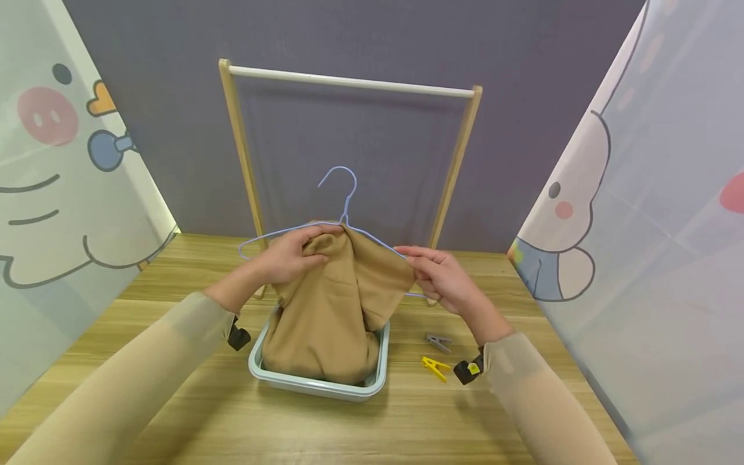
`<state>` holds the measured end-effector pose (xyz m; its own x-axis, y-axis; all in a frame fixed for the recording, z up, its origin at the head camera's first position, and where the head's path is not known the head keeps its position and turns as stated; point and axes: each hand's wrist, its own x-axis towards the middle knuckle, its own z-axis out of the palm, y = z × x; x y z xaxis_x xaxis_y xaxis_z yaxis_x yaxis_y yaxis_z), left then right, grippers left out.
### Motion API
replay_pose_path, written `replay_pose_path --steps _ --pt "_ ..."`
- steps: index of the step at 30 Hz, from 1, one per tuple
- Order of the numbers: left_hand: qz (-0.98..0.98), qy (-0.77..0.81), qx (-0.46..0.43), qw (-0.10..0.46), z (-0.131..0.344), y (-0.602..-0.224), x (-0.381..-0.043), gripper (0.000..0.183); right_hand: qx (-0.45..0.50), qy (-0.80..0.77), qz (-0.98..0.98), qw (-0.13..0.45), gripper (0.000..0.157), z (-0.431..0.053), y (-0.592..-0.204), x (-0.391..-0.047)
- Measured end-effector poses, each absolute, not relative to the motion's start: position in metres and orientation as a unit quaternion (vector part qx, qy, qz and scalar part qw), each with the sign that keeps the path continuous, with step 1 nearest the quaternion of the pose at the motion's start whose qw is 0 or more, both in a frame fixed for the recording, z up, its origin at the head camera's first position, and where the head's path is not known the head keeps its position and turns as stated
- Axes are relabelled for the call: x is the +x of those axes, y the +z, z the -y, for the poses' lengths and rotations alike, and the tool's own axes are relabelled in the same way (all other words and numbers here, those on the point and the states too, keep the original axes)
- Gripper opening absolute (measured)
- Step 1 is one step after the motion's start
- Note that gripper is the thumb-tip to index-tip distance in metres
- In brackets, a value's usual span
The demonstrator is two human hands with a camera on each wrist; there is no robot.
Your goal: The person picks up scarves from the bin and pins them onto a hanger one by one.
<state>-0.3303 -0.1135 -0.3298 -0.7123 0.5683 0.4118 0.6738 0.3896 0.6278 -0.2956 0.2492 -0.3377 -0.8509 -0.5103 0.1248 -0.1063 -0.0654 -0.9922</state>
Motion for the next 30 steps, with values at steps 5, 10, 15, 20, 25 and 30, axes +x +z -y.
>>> replay_pose_path --steps 5,10,15,20,25,30 --pt "0.853 -0.319 -0.402 0.093 0.115 -0.333 -0.331 0.057 -0.226 -0.694 -0.671 0.133 0.033 -0.251 -0.340 -0.295" --pt "0.865 -0.258 -0.411 0.131 0.126 -0.335 -0.315 0.049 -0.228 -0.690 -0.680 0.103 0.035 -0.252 -0.339 -0.295" --pt "0.816 -0.280 -0.440 0.248 0.145 -0.345 -0.297 0.038 -0.227 -0.691 -0.681 0.081 0.036 -0.256 -0.335 -0.294" --pt "0.820 -0.316 -0.392 0.272 0.170 -0.360 -0.276 0.053 -0.224 -0.696 -0.677 0.080 0.034 -0.260 -0.331 -0.293" --pt "0.883 -0.293 -0.321 0.177 0.185 -0.372 -0.257 0.089 -0.227 -0.698 -0.674 0.082 0.033 -0.260 -0.330 -0.294" --pt "0.875 -0.313 -0.342 0.138 0.180 -0.381 -0.255 0.075 -0.223 -0.700 -0.674 0.082 0.034 -0.260 -0.331 -0.294"
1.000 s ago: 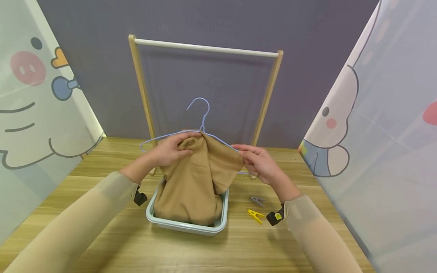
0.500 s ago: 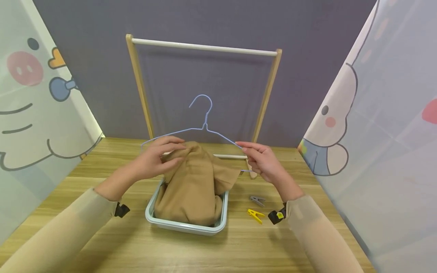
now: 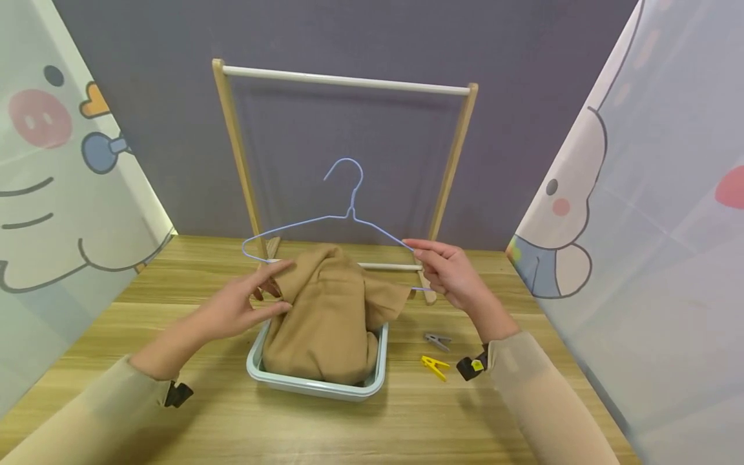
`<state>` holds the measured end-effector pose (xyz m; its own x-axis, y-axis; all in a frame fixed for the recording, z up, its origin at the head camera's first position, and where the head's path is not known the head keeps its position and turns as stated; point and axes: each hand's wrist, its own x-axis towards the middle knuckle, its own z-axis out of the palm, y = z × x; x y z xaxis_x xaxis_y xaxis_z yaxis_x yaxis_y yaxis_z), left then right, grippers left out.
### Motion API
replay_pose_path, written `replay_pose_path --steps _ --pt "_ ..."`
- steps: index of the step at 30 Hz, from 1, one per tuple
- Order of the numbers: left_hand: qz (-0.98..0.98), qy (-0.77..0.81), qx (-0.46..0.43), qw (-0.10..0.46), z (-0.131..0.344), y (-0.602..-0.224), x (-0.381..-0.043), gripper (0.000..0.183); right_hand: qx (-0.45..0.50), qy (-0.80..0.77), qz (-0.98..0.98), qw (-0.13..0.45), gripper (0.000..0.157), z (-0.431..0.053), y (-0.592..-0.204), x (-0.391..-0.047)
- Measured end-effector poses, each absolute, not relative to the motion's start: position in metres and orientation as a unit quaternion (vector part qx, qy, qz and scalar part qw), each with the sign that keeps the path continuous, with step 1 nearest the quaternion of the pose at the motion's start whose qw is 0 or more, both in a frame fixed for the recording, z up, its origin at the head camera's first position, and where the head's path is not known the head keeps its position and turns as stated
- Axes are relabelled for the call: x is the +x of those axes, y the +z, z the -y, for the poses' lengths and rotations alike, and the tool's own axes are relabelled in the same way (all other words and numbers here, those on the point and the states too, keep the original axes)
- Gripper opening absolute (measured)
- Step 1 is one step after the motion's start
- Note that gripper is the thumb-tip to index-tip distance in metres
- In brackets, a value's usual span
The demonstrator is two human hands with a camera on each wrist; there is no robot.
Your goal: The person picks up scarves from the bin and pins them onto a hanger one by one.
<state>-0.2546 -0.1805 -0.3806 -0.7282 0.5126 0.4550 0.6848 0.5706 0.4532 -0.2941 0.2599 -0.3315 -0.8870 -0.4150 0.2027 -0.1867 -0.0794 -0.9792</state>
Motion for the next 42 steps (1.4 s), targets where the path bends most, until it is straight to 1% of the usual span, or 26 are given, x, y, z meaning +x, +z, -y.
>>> replay_pose_path --steps 2,5,9,14,17,20,23,25,29,31,33,35,37,39,42 --pt "0.853 -0.349 -0.354 0.158 0.176 -0.383 -0.258 0.059 -0.222 -0.700 -0.674 0.081 0.034 -0.260 -0.332 -0.294" --pt "0.817 -0.403 -0.359 0.202 0.171 -0.382 -0.265 0.046 -0.222 -0.700 -0.674 0.081 0.033 -0.261 -0.334 -0.294" --pt "0.784 -0.440 -0.349 0.264 0.165 -0.363 -0.276 0.043 -0.222 -0.702 -0.671 0.086 0.033 -0.263 -0.334 -0.294" --pt "0.791 -0.388 -0.325 0.344 0.160 -0.341 -0.295 0.043 -0.218 -0.708 -0.665 0.090 0.033 -0.266 -0.337 -0.293" --pt "0.803 -0.350 -0.321 0.361 0.159 -0.344 -0.300 0.043 -0.223 -0.716 -0.656 0.088 0.034 -0.268 -0.338 -0.292" --pt "0.805 -0.355 -0.323 0.349 0.164 -0.356 -0.296 0.041 -0.226 -0.719 -0.652 0.087 0.034 -0.268 -0.338 -0.292" --pt "0.807 -0.391 -0.317 0.309 0.174 -0.372 -0.283 0.040 -0.228 -0.716 -0.654 0.083 0.034 -0.268 -0.336 -0.293" --pt "0.813 -0.413 -0.311 0.269 0.183 -0.382 -0.273 0.045 -0.228 -0.716 -0.655 0.080 0.033 -0.268 -0.335 -0.294" --pt "0.828 -0.437 -0.310 0.165 0.198 -0.395 -0.255 0.056 -0.227 -0.719 -0.652 0.079 0.033 -0.268 -0.334 -0.295" --pt "0.830 -0.441 -0.320 0.120 0.203 -0.396 -0.251 0.052 -0.231 -0.723 -0.646 0.080 0.034 -0.268 -0.333 -0.295" --pt "0.832 -0.439 -0.326 0.090 0.204 -0.395 -0.250 0.041 -0.235 -0.726 -0.642 0.080 0.035 -0.269 -0.334 -0.295" --pt "0.830 -0.444 -0.328 0.080 0.201 -0.391 -0.250 0.029 -0.236 -0.727 -0.639 0.083 0.036 -0.269 -0.334 -0.295" --pt "0.824 -0.456 -0.325 0.091 0.195 -0.381 -0.252 0.022 -0.237 -0.727 -0.639 0.084 0.036 -0.269 -0.334 -0.295" --pt "0.813 -0.470 -0.324 0.115 0.189 -0.369 -0.255 0.020 -0.234 -0.729 -0.638 0.087 0.036 -0.269 -0.334 -0.295" --pt "0.796 -0.480 -0.332 0.158 0.179 -0.347 -0.262 0.023 -0.233 -0.736 -0.629 0.091 0.036 -0.270 -0.335 -0.295"
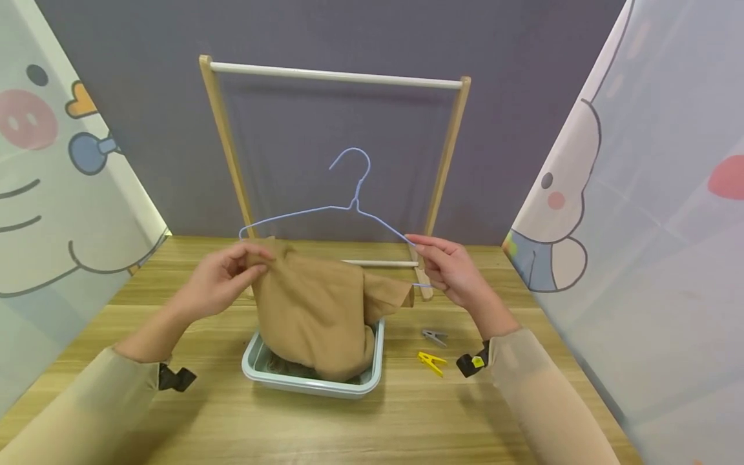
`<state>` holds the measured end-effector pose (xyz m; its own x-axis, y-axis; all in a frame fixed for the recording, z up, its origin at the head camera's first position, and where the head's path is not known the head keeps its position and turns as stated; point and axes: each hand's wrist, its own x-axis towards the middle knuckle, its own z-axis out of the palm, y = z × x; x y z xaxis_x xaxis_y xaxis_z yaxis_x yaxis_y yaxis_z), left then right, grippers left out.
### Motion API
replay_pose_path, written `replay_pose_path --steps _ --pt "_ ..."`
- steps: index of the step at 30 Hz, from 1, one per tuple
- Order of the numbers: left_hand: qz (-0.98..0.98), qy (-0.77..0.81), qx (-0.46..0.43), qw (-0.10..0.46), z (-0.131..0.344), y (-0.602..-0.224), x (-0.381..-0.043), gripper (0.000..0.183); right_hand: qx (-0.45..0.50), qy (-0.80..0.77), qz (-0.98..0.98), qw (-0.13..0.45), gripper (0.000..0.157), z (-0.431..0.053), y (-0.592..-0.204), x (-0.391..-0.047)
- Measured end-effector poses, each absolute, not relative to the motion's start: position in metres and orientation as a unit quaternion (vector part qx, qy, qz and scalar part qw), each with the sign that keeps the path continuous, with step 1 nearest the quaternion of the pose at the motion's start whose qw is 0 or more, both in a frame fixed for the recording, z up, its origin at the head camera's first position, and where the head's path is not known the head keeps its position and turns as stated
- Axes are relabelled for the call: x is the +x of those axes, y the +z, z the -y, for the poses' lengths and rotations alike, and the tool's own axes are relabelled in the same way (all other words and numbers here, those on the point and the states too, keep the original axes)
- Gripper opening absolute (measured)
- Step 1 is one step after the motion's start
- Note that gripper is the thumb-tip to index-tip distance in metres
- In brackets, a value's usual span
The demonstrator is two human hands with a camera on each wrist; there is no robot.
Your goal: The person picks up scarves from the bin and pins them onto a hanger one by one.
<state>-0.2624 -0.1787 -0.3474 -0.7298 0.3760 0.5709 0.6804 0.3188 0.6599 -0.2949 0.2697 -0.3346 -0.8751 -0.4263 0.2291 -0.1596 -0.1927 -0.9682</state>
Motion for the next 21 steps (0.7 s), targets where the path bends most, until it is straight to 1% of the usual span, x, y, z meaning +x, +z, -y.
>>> replay_pose_path --steps 2,4,9,12,15,21 --pt "0.794 -0.477 -0.327 0.189 0.173 -0.335 -0.268 0.024 -0.233 -0.740 -0.624 0.095 0.036 -0.271 -0.334 -0.295" --pt "0.797 -0.474 -0.305 0.216 0.169 -0.326 -0.274 0.023 -0.237 -0.738 -0.624 0.099 0.036 -0.271 -0.334 -0.294" --pt "0.816 -0.469 -0.223 0.252 0.166 -0.321 -0.280 0.026 -0.248 -0.722 -0.638 0.105 0.035 -0.272 -0.334 -0.293" --pt "0.833 -0.448 -0.208 0.248 0.169 -0.330 -0.280 0.030 -0.242 -0.726 -0.635 0.102 0.036 -0.272 -0.334 -0.292" --pt "0.842 -0.441 -0.206 0.231 0.174 -0.344 -0.276 0.035 -0.225 -0.740 -0.627 0.093 0.038 -0.270 -0.333 -0.290" --pt "0.823 -0.505 -0.198 0.171 0.186 -0.364 -0.263 0.057 -0.202 -0.754 -0.621 0.069 0.040 -0.268 -0.327 -0.287"
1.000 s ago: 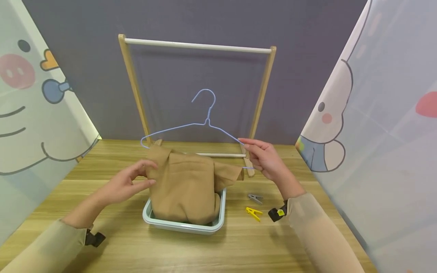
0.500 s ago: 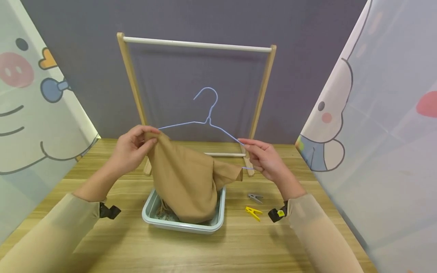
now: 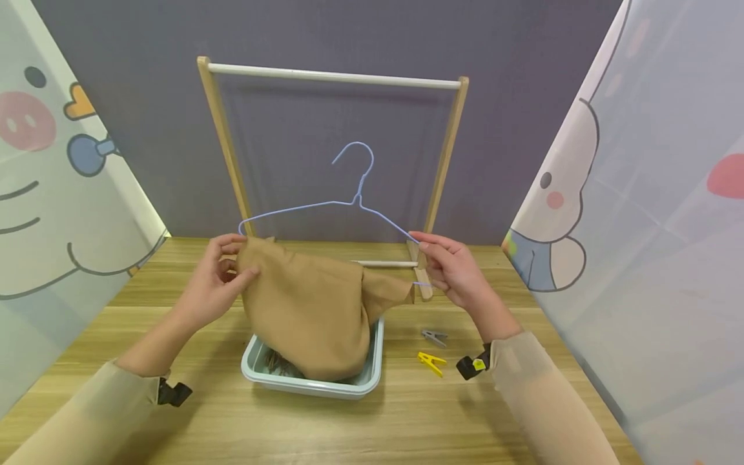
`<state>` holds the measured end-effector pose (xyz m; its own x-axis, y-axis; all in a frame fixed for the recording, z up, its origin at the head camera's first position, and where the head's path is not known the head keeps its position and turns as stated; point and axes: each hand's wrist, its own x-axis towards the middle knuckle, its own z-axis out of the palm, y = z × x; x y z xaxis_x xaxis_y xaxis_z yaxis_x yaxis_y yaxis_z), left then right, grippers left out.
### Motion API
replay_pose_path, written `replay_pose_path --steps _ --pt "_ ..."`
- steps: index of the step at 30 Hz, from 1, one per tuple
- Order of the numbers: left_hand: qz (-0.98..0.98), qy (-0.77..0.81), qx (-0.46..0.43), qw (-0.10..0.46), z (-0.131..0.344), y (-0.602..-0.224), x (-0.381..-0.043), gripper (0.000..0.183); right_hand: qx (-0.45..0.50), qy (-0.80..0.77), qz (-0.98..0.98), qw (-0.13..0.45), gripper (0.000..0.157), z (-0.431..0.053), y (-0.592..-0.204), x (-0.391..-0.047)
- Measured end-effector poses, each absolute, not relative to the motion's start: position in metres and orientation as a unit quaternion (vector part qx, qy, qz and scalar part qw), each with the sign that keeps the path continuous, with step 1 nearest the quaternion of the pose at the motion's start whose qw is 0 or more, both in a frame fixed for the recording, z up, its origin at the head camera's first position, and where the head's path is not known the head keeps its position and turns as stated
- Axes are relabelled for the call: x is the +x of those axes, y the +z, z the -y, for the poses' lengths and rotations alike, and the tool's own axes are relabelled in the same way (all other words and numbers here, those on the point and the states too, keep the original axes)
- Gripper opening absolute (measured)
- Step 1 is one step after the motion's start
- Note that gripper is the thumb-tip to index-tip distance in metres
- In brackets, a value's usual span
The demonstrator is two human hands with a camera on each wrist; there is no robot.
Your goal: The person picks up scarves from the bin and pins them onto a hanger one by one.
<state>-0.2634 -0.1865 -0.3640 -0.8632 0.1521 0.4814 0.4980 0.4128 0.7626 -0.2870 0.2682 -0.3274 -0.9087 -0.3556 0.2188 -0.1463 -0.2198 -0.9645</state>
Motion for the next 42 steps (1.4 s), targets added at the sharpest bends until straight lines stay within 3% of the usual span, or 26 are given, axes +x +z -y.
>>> replay_pose_path --steps 3,5,7,10,14,16,18,22,26,34,42 --pt "0.812 -0.516 -0.219 0.165 0.191 -0.365 -0.263 0.060 -0.197 -0.755 -0.621 0.069 0.039 -0.267 -0.325 -0.287" --pt "0.798 -0.524 -0.228 0.190 0.192 -0.362 -0.266 0.056 -0.193 -0.755 -0.623 0.072 0.039 -0.267 -0.324 -0.288" --pt "0.794 -0.518 -0.215 0.234 0.191 -0.356 -0.268 0.051 -0.191 -0.756 -0.622 0.075 0.038 -0.266 -0.325 -0.288" --pt "0.799 -0.447 -0.207 0.344 0.182 -0.351 -0.273 0.038 -0.187 -0.759 -0.619 0.074 0.037 -0.266 -0.326 -0.289" --pt "0.781 -0.313 -0.307 0.446 0.157 -0.341 -0.276 0.030 -0.189 -0.757 -0.620 0.078 0.035 -0.263 -0.325 -0.291" --pt "0.760 -0.282 -0.401 0.427 0.138 -0.332 -0.277 0.025 -0.192 -0.756 -0.621 0.081 0.035 -0.261 -0.323 -0.292" --pt "0.751 -0.262 -0.483 0.368 0.117 -0.323 -0.281 0.024 -0.189 -0.754 -0.623 0.082 0.035 -0.259 -0.322 -0.292" --pt "0.768 -0.209 -0.552 0.249 0.077 -0.315 -0.290 0.025 -0.185 -0.752 -0.627 0.084 0.035 -0.256 -0.320 -0.291" --pt "0.804 -0.139 -0.545 0.192 0.052 -0.316 -0.296 0.032 -0.185 -0.749 -0.631 0.086 0.033 -0.251 -0.318 -0.290" --pt "0.800 -0.146 -0.527 0.249 0.042 -0.318 -0.305 0.013 -0.186 -0.749 -0.629 0.095 0.035 -0.244 -0.317 -0.293" --pt "0.847 -0.317 -0.414 0.101 0.027 -0.297 -0.317 0.013 -0.204 -0.747 -0.623 0.109 0.037 -0.241 -0.318 -0.293"
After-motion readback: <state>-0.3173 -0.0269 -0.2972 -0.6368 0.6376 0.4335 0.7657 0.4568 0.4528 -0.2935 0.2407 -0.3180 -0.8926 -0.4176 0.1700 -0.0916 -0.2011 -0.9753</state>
